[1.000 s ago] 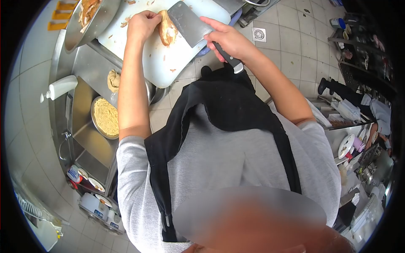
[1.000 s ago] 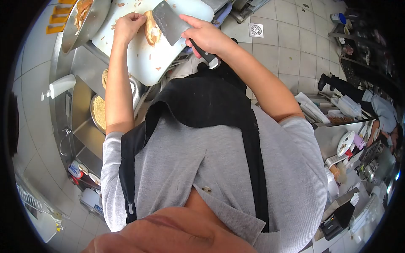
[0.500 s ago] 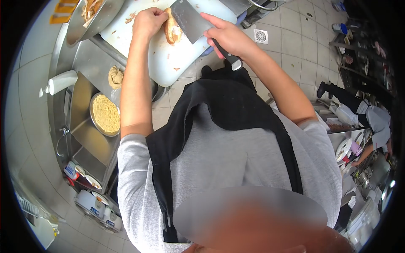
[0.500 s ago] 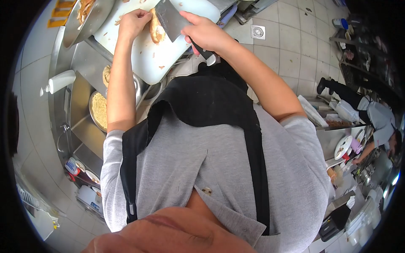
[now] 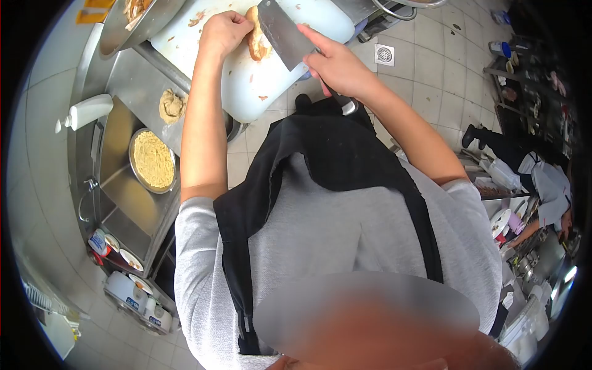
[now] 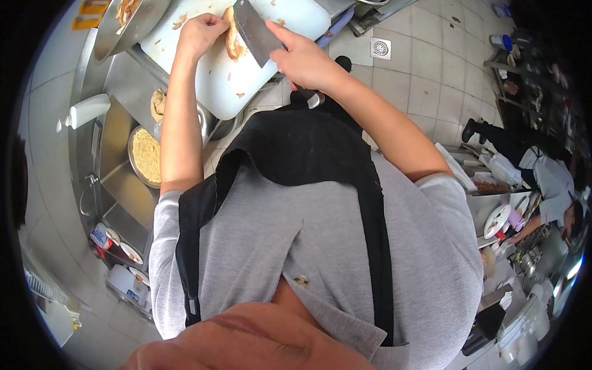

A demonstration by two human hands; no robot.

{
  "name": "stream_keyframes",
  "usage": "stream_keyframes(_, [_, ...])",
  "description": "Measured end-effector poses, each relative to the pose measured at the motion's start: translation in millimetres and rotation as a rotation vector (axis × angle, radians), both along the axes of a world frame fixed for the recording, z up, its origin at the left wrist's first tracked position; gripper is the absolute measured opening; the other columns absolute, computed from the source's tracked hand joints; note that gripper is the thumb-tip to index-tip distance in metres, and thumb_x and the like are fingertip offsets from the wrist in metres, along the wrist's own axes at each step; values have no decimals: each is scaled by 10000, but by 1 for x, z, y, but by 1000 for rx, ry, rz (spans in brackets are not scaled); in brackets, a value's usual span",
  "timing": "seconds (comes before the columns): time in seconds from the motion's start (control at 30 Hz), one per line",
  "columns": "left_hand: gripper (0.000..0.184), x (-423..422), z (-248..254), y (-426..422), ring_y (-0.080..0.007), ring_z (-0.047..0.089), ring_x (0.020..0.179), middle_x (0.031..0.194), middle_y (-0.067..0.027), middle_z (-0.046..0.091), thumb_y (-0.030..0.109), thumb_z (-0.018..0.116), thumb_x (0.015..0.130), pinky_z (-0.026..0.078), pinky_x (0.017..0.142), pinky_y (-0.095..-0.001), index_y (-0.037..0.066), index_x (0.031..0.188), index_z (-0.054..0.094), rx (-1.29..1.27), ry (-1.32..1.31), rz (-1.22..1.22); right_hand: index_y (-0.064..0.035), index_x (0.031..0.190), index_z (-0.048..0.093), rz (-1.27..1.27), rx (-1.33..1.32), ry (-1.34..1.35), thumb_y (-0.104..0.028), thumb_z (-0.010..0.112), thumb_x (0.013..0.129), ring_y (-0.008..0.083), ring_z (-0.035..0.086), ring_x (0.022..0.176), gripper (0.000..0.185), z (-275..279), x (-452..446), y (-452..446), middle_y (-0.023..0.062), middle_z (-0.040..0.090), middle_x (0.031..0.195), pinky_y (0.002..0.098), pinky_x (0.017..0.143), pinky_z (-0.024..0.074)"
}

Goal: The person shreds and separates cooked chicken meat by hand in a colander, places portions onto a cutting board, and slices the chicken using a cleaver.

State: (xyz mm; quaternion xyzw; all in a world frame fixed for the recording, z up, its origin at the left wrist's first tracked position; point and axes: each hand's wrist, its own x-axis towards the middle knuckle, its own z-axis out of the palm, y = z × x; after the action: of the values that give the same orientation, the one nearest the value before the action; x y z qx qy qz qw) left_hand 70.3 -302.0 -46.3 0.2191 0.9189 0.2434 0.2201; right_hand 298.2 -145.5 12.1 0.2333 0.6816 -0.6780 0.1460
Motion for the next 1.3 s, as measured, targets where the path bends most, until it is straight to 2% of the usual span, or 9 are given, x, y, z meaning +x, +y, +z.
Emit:
stream_keyframes(0.1, [317, -3, -9, -5, -133, 651, 717, 791, -38, 737, 345, 759, 864, 525, 717, -295, 37, 935, 780, 45, -17, 5, -167, 1656, 293, 3, 22, -6, -135, 515, 978, 142, 524, 493, 714, -2, -11, -5, 58, 564, 775, 329, 485, 477])
stream_keyframes(0.17, [314, -3, -12, -8, -131, 647, 710, 780, -36, 732, 344, 757, 865, 523, 709, -296, 39, 933, 781, 29, -14, -6, -220, 1654, 312, -7, 61, 20, -136, 519, 999, 113, 508, 460, 691, -9, -13, -8, 32, 542, 782, 289, 460, 442])
stream_keyframes(0.6, [296, 0, -16, -7, -106, 602, 628, 706, -26, 690, 327, 757, 869, 483, 609, -279, 32, 896, 775, 41, -27, 26, -234, 1652, 318, -12, 28, 19, -147, 518, 1008, 111, 497, 454, 680, -4, 10, -14, 24, 525, 775, 294, 453, 450])
stream_keyframes(0.83, [286, -2, -16, -4, -102, 591, 609, 697, -26, 687, 316, 759, 860, 481, 587, -284, 30, 866, 764, 51, -84, 24, -264, 1652, 315, 35, 72, -14, -136, 501, 1015, 108, 479, 460, 676, -4, 20, -16, 21, 494, 760, 298, 466, 460])
stream_keyframes(1.0, [275, 2, -6, 4, -99, 590, 583, 679, -35, 678, 309, 744, 848, 480, 571, -275, 35, 826, 752, -71, -14, 12, -266, 1655, 307, 42, 88, -1, -143, 495, 1018, 105, 473, 483, 675, -5, 30, -13, 19, 485, 760, 298, 477, 466])
stream_keyframes(1.07, [276, -5, -16, -1, -100, 591, 581, 675, -33, 676, 307, 741, 845, 481, 572, -277, 32, 823, 751, -23, -61, 35, -273, 1657, 300, 120, 106, -59, -146, 482, 1016, 105, 473, 490, 679, 0, 38, -11, 16, 484, 757, 300, 482, 469])
stream_keyframes(1.23, [276, -14, -21, -2, -102, 585, 572, 665, -20, 668, 308, 740, 839, 481, 573, -284, 33, 817, 750, 17, -125, 38, -288, 1658, 296, 113, 112, -35, -133, 463, 1008, 104, 470, 486, 689, -3, 36, -17, 15, 483, 755, 298, 483, 470])
stream_keyframes(1.27, [343, -15, -18, 2, -171, 649, 796, 893, -96, 718, 371, 752, 869, 511, 724, -303, 80, 1050, 740, -109, -125, 27, -293, 1657, 298, 135, 144, -30, -128, 457, 1006, 104, 467, 484, 691, -4, 36, -16, 16, 483, 752, 298, 484, 471])
stream_keyframes(1.3, [493, -16, -15, 5, -241, 712, 1021, 1122, -173, 768, 434, 765, 900, 540, 875, -321, 126, 1283, 729, -236, -125, 16, -293, 1657, 298, 134, 144, -30, -128, 457, 1006, 104, 467, 484, 691, -2, 38, -15, 16, 483, 752, 298, 484, 471])
